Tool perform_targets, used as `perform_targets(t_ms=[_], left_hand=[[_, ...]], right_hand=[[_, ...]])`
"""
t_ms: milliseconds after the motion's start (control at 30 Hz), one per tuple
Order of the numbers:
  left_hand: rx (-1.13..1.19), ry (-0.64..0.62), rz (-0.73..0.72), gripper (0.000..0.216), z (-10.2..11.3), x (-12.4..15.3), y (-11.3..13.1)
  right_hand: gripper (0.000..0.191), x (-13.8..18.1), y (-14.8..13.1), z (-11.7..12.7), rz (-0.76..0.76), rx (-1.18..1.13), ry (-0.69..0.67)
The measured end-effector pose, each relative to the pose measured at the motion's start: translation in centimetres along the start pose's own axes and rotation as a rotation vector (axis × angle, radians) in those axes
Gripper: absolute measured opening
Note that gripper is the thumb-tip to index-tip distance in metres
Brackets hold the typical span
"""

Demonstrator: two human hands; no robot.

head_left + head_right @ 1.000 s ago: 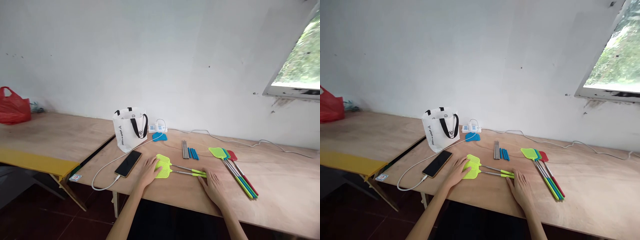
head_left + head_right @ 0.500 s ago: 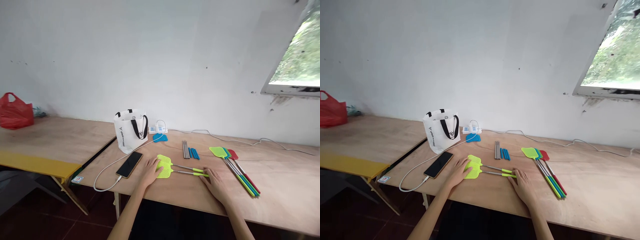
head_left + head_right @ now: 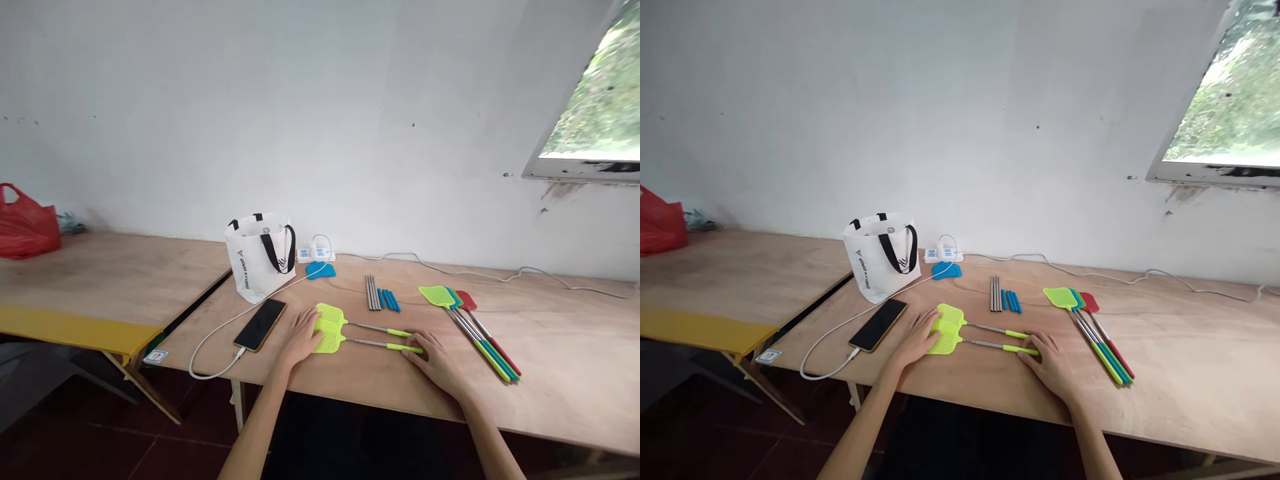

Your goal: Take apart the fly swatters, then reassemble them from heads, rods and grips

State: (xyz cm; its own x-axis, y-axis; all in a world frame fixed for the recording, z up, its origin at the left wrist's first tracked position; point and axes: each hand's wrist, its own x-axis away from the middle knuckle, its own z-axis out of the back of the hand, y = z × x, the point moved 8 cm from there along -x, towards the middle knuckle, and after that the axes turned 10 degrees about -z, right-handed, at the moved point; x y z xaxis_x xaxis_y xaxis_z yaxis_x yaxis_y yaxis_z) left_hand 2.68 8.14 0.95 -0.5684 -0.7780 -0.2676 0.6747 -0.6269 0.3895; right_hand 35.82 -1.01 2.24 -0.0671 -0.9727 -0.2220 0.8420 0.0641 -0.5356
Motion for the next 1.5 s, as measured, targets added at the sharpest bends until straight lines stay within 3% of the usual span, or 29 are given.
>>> perform_targets(t_ms=[400, 867, 1500], left_hand=[[-0.08, 0.058, -0.029, 0.041, 0.3, 0.1, 0.9], [-0.099, 0.065, -0.039, 0.04, 0.2, -0.1, 1.0], [-0.091, 0.088, -0.048, 0.043, -0.2, -0.3, 0.3]], right_hand=[[0.039, -0.2, 0.1, -0.5, -0.021, 0.037, 0.046], [0.033, -0.1, 1.3, -0.9, -0.059, 0.006, 0.097], [0.034, -0.3, 0.5, -0.9, -0.024, 0.051, 0.033]])
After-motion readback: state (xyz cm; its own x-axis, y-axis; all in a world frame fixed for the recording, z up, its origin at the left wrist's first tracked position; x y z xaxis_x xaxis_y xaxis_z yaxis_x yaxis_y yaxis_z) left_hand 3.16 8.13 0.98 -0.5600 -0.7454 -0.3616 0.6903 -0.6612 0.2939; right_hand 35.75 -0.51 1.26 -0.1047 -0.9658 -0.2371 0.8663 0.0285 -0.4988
